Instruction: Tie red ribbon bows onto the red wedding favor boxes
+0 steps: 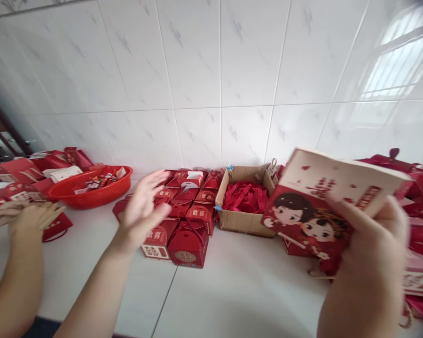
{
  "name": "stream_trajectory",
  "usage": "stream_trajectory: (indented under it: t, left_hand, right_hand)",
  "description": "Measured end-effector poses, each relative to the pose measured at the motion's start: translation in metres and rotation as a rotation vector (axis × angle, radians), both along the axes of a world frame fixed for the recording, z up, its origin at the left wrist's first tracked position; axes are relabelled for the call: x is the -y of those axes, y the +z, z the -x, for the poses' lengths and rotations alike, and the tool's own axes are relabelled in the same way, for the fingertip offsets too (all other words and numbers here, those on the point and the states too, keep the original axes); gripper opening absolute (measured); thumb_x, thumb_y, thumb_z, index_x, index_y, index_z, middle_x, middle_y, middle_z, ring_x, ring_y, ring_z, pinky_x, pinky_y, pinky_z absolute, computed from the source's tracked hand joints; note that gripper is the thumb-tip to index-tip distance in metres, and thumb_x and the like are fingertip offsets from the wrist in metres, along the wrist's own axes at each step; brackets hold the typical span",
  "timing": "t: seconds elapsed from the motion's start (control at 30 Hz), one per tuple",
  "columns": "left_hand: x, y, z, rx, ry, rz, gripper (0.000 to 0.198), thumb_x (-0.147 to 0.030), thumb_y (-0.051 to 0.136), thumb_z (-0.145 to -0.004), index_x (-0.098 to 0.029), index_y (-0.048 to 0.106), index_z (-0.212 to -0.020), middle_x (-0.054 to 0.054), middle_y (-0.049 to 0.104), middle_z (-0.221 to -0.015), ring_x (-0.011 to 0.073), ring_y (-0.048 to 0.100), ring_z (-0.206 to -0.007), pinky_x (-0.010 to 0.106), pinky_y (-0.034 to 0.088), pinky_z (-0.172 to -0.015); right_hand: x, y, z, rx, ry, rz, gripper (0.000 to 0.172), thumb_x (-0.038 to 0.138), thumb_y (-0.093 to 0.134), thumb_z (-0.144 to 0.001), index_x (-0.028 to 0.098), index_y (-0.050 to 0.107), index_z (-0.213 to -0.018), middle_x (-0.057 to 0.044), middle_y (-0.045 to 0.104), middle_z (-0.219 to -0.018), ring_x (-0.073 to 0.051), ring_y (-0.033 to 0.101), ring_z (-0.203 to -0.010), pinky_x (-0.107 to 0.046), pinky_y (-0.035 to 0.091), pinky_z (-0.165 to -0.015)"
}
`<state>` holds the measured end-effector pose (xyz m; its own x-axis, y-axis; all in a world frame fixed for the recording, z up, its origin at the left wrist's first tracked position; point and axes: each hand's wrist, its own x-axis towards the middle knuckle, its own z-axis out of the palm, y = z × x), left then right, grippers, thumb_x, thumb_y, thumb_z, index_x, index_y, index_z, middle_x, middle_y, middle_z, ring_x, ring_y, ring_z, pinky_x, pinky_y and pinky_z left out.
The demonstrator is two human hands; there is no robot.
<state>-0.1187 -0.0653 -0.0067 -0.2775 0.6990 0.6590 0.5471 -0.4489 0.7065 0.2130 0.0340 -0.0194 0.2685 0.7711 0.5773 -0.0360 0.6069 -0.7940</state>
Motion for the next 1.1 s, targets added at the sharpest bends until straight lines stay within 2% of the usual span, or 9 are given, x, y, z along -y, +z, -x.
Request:
stream_trajectory:
  t: [0.07, 0.17, 0.27, 0.4, 0.5, 0.7, 0.83, 1.0, 1.1]
  left_hand:
    - [-0.021, 0.024, -0.044, -0.136, -0.227, 0.153, 0.076, -0.044, 0.073, -0.075, -0.037, 0.037, -0.141, 0.001, 0.044, -0.146, 0.0309, 0.033, -0.141, 0.052, 0.028, -0.118]
    - [-0.050, 0.036, -0.099, -0.021, -0.448, 0.209, 0.080, -0.041, 0.072, -0.077, -0.033, 0.031, -0.144, 0.009, 0.051, -0.139, 0.0313, 0.045, -0.132, 0.052, 0.041, -0.108]
    - [-0.072, 0.031, -0.131, 0.172, -0.459, 0.194, 0.065, -0.036, 0.067, -0.084, -0.027, 0.035, -0.140, 0.010, 0.061, -0.119, 0.0238, 0.061, -0.107, 0.038, 0.053, -0.089]
    - [-0.091, 0.012, -0.143, 0.245, -0.404, 0.085, 0.052, -0.028, 0.067, -0.084, -0.026, 0.044, -0.131, 0.003, 0.064, -0.089, 0.0133, 0.059, -0.074, 0.024, 0.049, -0.064]
    - [-0.102, -0.003, -0.144, 0.214, -0.369, -0.036, 0.046, -0.021, 0.064, -0.084, -0.028, 0.049, -0.127, -0.001, 0.062, -0.080, 0.0088, 0.051, -0.061, 0.020, 0.042, -0.055]
    - [-0.107, -0.015, -0.148, 0.128, -0.351, -0.213, 0.009, -0.015, 0.055, -0.086, -0.023, 0.060, -0.087, -0.005, 0.050, -0.064, 0.0055, 0.038, -0.049, 0.018, 0.030, -0.044]
    - [-0.107, -0.015, -0.148, 0.064, -0.274, -0.240, 0.007, -0.014, 0.054, -0.085, -0.020, 0.055, -0.083, -0.005, 0.046, -0.065, 0.0066, 0.037, -0.050, 0.020, 0.031, -0.046]
    - [-0.110, -0.017, -0.144, -0.005, -0.284, -0.236, 0.005, -0.020, 0.056, -0.084, -0.020, 0.052, -0.081, 0.000, 0.049, -0.074, 0.0117, 0.049, -0.065, 0.023, 0.037, -0.053]
    - [-0.111, -0.016, -0.148, 0.083, -0.300, -0.168, 0.016, -0.026, 0.062, -0.084, -0.022, 0.051, -0.094, 0.000, 0.054, -0.081, 0.0123, 0.053, -0.070, 0.023, 0.043, -0.058]
  right_hand:
    - [-0.014, 0.005, 0.015, -0.119, 0.224, 0.166, 0.027, 0.032, 0.076, -0.072, 0.020, 0.064, -0.093, -0.008, 0.073, -0.087, -0.027, 0.071, -0.075, -0.040, 0.058, -0.065]
    - [-0.024, 0.006, 0.026, -0.159, 0.469, 0.250, 0.036, 0.033, 0.080, -0.067, 0.020, 0.063, -0.097, -0.005, 0.073, -0.090, -0.025, 0.070, -0.076, -0.036, 0.057, -0.067]
    - [-0.027, 0.004, 0.027, -0.167, 0.588, 0.294, 0.037, 0.040, 0.076, -0.072, 0.021, 0.062, -0.101, -0.004, 0.073, -0.091, -0.024, 0.070, -0.078, -0.034, 0.056, -0.069]
    - [-0.036, -0.003, 0.021, -0.146, 0.676, 0.252, 0.027, 0.039, 0.071, -0.078, 0.022, 0.063, -0.097, -0.002, 0.070, -0.083, -0.019, 0.068, -0.074, -0.029, 0.054, -0.066]
    - [-0.046, -0.011, 0.019, -0.138, 0.652, 0.127, 0.027, 0.029, 0.069, -0.081, 0.027, 0.058, -0.106, 0.000, 0.067, -0.088, -0.014, 0.064, -0.070, -0.025, 0.052, -0.062]
    - [-0.052, -0.019, 0.022, 0.065, 0.369, -0.237, 0.006, 0.017, 0.059, -0.086, 0.022, 0.061, -0.083, -0.001, 0.067, -0.091, -0.014, 0.062, -0.085, -0.023, 0.048, -0.075]
    - [-0.048, -0.017, 0.024, 0.080, 0.362, -0.243, 0.005, 0.017, 0.063, -0.083, 0.021, 0.060, -0.085, -0.002, 0.068, -0.093, -0.015, 0.064, -0.086, -0.025, 0.051, -0.075]
    - [-0.045, -0.016, 0.029, -0.031, 0.363, -0.133, 0.040, 0.017, 0.067, -0.082, 0.027, 0.051, -0.117, 0.000, 0.065, -0.088, -0.011, 0.062, -0.066, -0.020, 0.051, -0.053]
    - [-0.044, -0.017, 0.032, -0.050, 0.350, -0.169, 0.039, 0.014, 0.066, -0.083, 0.028, 0.051, -0.116, 0.000, 0.064, -0.090, -0.011, 0.063, -0.070, -0.019, 0.053, -0.057]
